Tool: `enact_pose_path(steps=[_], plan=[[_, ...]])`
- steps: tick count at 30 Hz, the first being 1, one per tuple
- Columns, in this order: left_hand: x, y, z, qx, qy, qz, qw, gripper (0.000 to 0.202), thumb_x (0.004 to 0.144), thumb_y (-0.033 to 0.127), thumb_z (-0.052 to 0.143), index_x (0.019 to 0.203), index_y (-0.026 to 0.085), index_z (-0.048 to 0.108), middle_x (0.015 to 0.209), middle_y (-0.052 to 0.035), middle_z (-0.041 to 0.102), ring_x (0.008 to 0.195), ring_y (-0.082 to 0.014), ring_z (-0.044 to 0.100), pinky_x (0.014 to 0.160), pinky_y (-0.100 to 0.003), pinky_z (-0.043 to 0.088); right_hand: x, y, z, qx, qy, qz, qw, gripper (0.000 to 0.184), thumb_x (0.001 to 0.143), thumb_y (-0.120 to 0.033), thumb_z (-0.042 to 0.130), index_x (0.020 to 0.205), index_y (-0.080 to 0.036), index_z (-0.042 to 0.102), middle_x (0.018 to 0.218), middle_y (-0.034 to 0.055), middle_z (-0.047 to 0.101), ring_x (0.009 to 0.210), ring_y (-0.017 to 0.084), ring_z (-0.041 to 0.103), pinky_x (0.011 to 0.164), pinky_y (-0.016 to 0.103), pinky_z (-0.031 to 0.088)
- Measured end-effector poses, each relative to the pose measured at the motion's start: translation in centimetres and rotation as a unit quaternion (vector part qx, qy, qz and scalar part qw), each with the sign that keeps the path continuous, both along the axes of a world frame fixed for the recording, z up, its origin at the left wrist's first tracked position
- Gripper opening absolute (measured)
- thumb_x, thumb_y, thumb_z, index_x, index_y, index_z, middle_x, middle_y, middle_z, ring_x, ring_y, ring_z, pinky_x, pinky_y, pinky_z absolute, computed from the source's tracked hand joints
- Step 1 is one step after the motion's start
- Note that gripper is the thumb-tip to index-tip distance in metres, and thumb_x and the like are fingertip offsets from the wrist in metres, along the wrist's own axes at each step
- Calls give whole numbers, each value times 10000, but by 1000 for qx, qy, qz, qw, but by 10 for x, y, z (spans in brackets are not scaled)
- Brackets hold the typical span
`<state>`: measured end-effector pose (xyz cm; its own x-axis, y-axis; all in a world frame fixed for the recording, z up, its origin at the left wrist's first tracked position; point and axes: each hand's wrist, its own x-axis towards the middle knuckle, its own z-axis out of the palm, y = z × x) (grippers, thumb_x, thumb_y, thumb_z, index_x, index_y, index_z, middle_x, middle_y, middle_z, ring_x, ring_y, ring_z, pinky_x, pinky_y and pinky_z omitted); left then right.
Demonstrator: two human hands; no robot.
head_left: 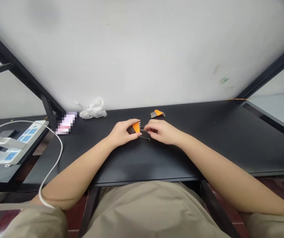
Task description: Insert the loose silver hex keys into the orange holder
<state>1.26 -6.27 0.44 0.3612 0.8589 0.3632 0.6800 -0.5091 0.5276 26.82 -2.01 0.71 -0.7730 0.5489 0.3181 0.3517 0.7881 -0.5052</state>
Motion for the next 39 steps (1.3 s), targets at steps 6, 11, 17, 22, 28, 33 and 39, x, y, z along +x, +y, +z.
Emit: enact_pose_path(steps=[6,11,17,22,28,33,39], plan=[[0,0,0,-5,5,2,1000,599,824,519,734,1345,246,619,1319,-42,693,1138,-227,699,1036,-335,544,0,-2,2,13,5,-6,1000,175,901,-125,543,979,-198,681,909,49,628,787,162,569,729,287,450],[-1,0,-1,-1,3,7,1000,600,825,522,733,1347,250,619,1320,-36,693,1154,-229,691,1045,-340,536,-3,-5,-1,24,4,-1,1000,206,919,-120,522,1018,-201,684,932,56,622,804,167,575,750,294,462],[0,0,-2,-3,1,4,1000,602,821,514,739,1350,254,616,1334,-32,685,1158,-225,690,1053,-337,532,-2,-6,-2,39,-15,-5,999,244,929,-119,514,1063,-213,695,994,72,629,835,179,583,771,304,473],[0,0,-1,3,18,3,1000,602,825,521,729,1354,260,611,1326,-28,689,1154,-228,690,1038,-342,537,-1,-11,2,63,-39,-8,997,258,929,-113,512,1081,-213,695,998,72,620,815,172,568,763,294,454],[-1,0,-3,15,71,3,997,602,836,527,708,1372,275,594,1327,-29,686,1093,-236,698,1016,-367,532,-1,-15,4,98,-85,-9,991,274,920,-91,494,1072,-210,688,972,56,600,740,144,517,682,267,385],[1,-2,-4,38,112,10,993,586,848,519,700,1373,282,591,1267,-21,713,1019,-237,694,980,-384,534,-1,-17,4,126,-105,-14,986,249,897,-81,518,1027,-207,690,972,60,585,713,144,480,647,278,345],[7,-4,-6,40,109,31,993,701,818,533,725,1445,290,529,1232,-29,721,999,-241,696,964,-377,541,-9,-20,8,60,-20,9,998,197,935,-121,499,996,-221,657,1054,57,604,816,153,558,734,273,435]])
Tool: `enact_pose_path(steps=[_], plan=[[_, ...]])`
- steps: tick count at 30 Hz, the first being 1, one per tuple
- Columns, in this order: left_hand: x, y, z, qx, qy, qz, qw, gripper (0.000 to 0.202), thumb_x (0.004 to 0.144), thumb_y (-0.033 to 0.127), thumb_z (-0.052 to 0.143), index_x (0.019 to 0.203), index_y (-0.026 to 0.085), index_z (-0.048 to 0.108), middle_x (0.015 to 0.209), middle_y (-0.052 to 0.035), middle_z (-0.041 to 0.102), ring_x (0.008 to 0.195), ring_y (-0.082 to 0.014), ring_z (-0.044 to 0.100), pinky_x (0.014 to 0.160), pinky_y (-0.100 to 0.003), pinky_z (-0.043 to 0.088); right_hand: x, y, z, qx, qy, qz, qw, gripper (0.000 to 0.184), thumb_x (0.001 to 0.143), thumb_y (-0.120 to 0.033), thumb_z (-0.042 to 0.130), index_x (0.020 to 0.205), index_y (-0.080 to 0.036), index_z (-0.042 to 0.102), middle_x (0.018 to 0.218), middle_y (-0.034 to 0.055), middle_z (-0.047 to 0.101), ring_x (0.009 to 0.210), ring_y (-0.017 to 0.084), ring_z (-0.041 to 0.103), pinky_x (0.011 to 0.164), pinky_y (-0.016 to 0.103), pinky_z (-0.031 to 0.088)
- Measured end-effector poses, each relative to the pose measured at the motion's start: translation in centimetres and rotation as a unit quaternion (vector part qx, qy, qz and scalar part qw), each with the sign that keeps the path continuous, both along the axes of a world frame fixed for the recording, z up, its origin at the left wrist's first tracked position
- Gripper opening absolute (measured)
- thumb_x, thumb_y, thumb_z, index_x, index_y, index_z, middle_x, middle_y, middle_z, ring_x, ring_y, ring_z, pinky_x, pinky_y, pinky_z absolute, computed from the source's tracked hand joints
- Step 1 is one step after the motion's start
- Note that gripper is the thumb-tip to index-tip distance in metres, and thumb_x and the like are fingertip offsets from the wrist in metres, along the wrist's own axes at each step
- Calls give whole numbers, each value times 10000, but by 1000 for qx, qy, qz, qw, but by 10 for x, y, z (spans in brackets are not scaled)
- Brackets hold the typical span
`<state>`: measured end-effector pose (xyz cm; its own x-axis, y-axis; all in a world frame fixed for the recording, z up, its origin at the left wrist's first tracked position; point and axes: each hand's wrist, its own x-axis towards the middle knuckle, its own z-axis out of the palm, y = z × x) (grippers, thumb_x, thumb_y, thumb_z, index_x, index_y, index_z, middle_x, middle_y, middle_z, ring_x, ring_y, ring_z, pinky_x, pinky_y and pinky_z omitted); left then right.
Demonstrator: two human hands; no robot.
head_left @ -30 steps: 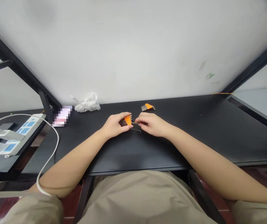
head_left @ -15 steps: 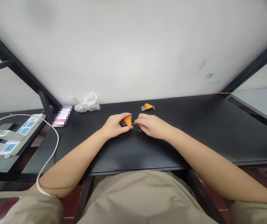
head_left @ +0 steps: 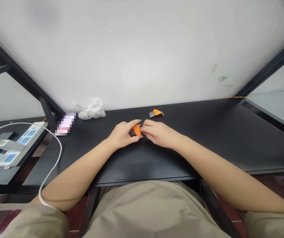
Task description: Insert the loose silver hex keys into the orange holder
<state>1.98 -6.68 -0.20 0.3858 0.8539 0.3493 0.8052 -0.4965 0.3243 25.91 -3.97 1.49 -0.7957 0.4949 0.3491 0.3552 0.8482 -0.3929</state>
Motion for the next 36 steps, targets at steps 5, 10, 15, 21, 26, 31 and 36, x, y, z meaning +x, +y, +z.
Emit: enact_pose_path(steps=[5,10,15,21,26,31,36], plan=[[-1,2,0,-1,-29,9,1000,648,834,487,713,1429,292,544,1299,-26,696,1064,-239,701,1003,-365,534,-10,0,-2,-94,117,10,989,178,900,-122,530,1035,-209,608,1030,53,632,894,164,605,815,290,500],[-5,4,2,-5,-61,27,998,649,821,521,729,1403,288,562,1306,-18,697,1095,-233,700,991,-346,545,-11,6,-12,-136,153,-37,978,144,894,-160,555,1005,-208,633,1001,47,681,856,170,627,791,311,510],[-6,4,2,-8,-55,28,998,655,814,516,737,1404,287,564,1294,-22,704,1095,-245,702,990,-358,547,-11,6,-15,-115,143,-45,982,128,901,-159,569,964,-209,668,961,33,695,832,159,621,785,294,487],[-5,3,1,4,-40,28,999,648,828,550,718,1401,286,568,1304,-19,700,1086,-246,697,1001,-372,535,-16,4,-17,-93,134,-53,985,137,917,-147,556,928,-203,681,939,36,707,834,159,629,782,283,475],[-3,3,0,12,-36,20,999,642,835,533,719,1407,286,563,1357,-19,671,1133,-246,682,1022,-367,521,-19,6,-20,-110,138,-67,982,100,893,-143,574,891,-202,655,881,7,703,767,145,621,723,271,461],[-6,4,1,8,-36,21,999,646,832,546,719,1402,282,569,1334,-26,683,1109,-243,693,1006,-363,530,-15,9,-22,-113,67,-65,989,71,882,-166,587,929,-199,628,896,22,674,769,155,604,713,280,459],[-10,6,1,4,-39,22,999,642,835,529,722,1405,278,567,1338,-23,682,1121,-238,692,1009,-354,532,-9,11,-22,-69,-68,-58,994,42,851,-173,634,883,-190,653,933,68,640,866,192,602,743,286,445]])
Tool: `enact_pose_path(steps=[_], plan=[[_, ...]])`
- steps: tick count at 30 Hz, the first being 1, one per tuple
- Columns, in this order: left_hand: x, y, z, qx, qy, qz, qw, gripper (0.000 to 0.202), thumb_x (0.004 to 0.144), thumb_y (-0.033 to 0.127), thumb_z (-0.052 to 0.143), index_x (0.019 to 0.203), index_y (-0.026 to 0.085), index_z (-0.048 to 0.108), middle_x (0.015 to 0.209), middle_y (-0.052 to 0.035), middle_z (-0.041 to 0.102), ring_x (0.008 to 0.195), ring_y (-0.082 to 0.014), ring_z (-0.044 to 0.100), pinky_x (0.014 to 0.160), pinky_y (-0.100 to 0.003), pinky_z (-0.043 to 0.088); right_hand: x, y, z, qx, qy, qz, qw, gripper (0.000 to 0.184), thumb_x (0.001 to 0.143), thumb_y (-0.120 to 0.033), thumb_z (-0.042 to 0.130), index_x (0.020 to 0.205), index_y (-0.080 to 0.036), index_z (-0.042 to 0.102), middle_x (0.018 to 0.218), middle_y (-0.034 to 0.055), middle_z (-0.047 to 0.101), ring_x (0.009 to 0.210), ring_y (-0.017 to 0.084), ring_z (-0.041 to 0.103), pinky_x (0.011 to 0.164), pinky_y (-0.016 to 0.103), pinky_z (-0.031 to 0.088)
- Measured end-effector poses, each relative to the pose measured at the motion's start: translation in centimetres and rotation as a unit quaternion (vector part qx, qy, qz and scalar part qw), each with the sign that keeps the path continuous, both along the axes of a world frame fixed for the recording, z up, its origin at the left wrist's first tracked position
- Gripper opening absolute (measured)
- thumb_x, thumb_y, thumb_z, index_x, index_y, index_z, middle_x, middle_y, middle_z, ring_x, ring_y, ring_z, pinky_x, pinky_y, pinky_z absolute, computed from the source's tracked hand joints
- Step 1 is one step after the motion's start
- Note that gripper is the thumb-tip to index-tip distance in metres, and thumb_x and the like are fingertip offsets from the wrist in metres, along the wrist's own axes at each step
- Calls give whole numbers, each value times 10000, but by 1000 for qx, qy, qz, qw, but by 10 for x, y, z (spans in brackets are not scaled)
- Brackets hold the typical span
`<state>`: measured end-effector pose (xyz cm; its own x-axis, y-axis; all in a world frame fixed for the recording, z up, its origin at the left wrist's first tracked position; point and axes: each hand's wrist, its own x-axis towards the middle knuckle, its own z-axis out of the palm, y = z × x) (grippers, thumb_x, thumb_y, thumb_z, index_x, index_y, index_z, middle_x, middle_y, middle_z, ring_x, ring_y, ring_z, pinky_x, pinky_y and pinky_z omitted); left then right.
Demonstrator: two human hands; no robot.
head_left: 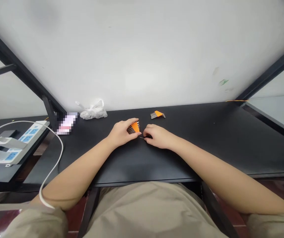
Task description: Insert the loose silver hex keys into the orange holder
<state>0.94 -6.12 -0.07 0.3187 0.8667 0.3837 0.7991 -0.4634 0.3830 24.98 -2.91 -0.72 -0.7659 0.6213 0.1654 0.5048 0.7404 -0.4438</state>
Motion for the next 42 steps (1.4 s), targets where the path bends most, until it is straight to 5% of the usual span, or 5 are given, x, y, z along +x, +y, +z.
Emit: enact_pose_path(steps=[7,18,42], plan=[[1,1,-1,-2,2,-24,1000,640,843,536,718,1406,270,567,1353,-35,672,1146,-245,681,1023,-365,523,9,-6,10,34,-121,-32,992,64,784,-142,645,748,-184,614,827,66,627,653,156,529,575,279,344],[0,1,-2,8,17,-54,998,636,874,556,693,1421,262,552,1359,-56,667,1106,-238,687,1008,-372,524,12,-3,20,-21,91,18,995,66,840,-136,576,868,-190,603,821,10,651,696,129,556,658,250,412],[1,2,-2,8,6,-82,997,565,910,542,665,1391,263,569,1353,-74,668,1157,-231,674,1026,-378,516,14,-2,21,23,87,49,995,101,881,-121,546,871,-188,622,846,34,625,749,154,548,711,275,428]])
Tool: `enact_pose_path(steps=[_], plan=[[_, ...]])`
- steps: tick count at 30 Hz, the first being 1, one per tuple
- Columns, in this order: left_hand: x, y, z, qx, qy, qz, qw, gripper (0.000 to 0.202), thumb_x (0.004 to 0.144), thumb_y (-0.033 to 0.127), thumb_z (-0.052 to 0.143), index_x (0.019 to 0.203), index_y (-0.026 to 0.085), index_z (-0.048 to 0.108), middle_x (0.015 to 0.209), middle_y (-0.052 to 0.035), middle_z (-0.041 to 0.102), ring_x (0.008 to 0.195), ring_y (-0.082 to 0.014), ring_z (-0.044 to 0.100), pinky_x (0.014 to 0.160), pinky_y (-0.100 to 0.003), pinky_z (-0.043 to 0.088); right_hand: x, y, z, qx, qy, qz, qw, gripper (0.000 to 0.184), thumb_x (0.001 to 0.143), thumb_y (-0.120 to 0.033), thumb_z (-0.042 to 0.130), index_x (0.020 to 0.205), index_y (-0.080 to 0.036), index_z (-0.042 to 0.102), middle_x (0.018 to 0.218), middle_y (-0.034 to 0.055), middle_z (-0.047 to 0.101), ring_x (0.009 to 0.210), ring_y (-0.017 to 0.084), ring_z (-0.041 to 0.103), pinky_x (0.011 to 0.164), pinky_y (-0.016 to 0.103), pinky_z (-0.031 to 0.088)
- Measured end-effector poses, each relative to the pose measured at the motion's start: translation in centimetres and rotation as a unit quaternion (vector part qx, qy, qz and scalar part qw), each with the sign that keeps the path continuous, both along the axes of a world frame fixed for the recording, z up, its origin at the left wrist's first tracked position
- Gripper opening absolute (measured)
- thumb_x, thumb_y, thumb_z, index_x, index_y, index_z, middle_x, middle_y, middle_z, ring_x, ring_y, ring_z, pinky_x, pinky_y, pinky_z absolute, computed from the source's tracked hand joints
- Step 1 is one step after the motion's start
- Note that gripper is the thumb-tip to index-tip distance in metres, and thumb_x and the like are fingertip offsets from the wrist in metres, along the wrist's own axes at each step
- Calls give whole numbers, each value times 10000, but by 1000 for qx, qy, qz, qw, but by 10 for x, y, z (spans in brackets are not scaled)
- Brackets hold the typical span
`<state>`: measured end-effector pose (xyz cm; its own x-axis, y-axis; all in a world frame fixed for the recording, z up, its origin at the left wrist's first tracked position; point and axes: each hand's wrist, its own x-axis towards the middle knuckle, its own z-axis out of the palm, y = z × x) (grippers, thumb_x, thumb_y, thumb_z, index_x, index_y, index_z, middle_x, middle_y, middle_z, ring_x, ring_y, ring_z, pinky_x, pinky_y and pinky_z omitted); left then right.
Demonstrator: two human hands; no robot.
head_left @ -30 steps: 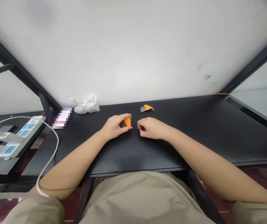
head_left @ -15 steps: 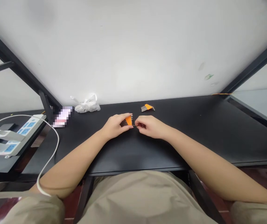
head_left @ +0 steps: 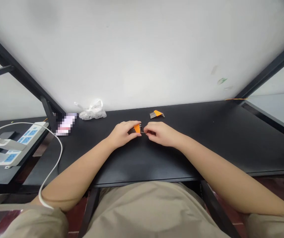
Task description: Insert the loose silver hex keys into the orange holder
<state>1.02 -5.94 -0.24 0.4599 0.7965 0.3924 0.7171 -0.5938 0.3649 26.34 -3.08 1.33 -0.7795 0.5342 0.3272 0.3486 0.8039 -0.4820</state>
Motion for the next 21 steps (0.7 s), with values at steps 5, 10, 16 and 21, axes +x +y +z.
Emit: enact_pose_path(steps=[5,10,16,21], plan=[[1,0,1,2,18,-8,1000,543,923,529,653,1389,264,567,1349,-73,670,1173,-235,664,1029,-380,503,3,-1,3,3,-18,8,1000,113,901,-131,537,884,-182,637,868,40,625,731,142,537,695,267,416],[2,-1,1,2,20,-9,1000,541,928,532,646,1392,266,562,1351,-65,668,1164,-232,664,1022,-378,501,4,-1,4,-17,-14,9,1000,106,887,-124,547,875,-183,634,846,28,624,713,134,529,674,256,405],[2,-1,2,-4,23,-8,1000,542,929,527,647,1396,268,559,1357,-66,664,1159,-233,663,1017,-380,500,5,1,4,-14,-19,4,1000,121,906,-141,544,886,-183,657,860,38,630,712,140,540,680,265,417],[2,-1,2,3,30,-13,999,534,935,522,641,1393,260,560,1343,-70,671,1128,-230,674,1021,-387,500,6,0,3,45,-27,-1,999,172,956,-183,520,959,-195,691,955,69,643,796,170,576,755,302,455]])
